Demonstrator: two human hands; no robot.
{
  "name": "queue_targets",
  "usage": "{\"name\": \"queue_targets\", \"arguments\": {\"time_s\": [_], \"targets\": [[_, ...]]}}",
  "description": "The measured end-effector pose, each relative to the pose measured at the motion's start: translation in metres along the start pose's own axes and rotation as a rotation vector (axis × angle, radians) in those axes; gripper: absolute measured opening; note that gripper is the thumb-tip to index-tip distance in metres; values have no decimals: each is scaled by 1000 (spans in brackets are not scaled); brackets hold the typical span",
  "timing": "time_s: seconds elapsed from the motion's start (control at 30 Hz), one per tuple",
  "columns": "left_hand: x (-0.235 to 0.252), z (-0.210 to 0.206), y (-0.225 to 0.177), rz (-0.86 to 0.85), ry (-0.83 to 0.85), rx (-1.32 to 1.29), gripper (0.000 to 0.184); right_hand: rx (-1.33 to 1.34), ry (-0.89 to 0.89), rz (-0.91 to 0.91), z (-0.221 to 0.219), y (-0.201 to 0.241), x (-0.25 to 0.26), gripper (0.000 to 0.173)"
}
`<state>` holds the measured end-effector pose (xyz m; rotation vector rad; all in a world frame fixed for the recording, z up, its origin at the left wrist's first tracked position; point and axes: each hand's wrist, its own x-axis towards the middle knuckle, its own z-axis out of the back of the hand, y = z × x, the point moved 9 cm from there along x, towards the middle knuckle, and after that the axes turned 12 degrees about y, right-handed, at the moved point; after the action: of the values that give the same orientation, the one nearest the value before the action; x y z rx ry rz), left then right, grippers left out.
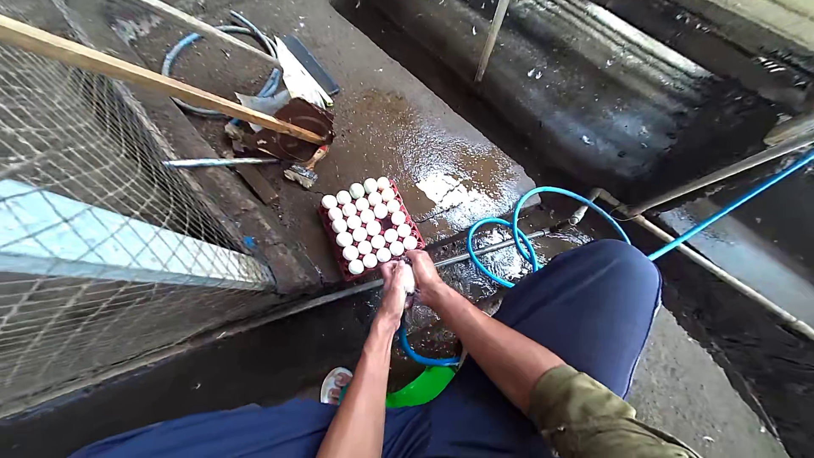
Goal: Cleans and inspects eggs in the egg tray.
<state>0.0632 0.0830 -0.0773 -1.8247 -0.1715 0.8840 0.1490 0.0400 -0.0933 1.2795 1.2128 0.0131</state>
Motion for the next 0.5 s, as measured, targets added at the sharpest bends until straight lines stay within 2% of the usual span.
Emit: {"name": "queue_targets", "arguments": {"time_s": [0.13, 0.17, 0.27, 0.37, 0.4, 0.5], "targets": [[2, 7, -7, -127, 21, -40, 48, -246, -15, 318, -14, 18, -22, 46], [0, 7, -6, -95, 21, 0, 50, -239, -37, 313, -10, 17, -18, 46], [1, 6, -1, -48, -93, 57, 49, -102, -66, 121, 1, 8, -1, 45], [-5, 8, -5, -79, -47, -17, 50, -212, -2, 257, -17, 12, -25, 43], [-6, 9, -4, -42, -34, -2, 50, -222, -6, 269, -16, 13, -25, 43], [-4, 6, -1, 25, -69, 13, 47, -152, -47, 128, -3, 12, -8, 42]]}}
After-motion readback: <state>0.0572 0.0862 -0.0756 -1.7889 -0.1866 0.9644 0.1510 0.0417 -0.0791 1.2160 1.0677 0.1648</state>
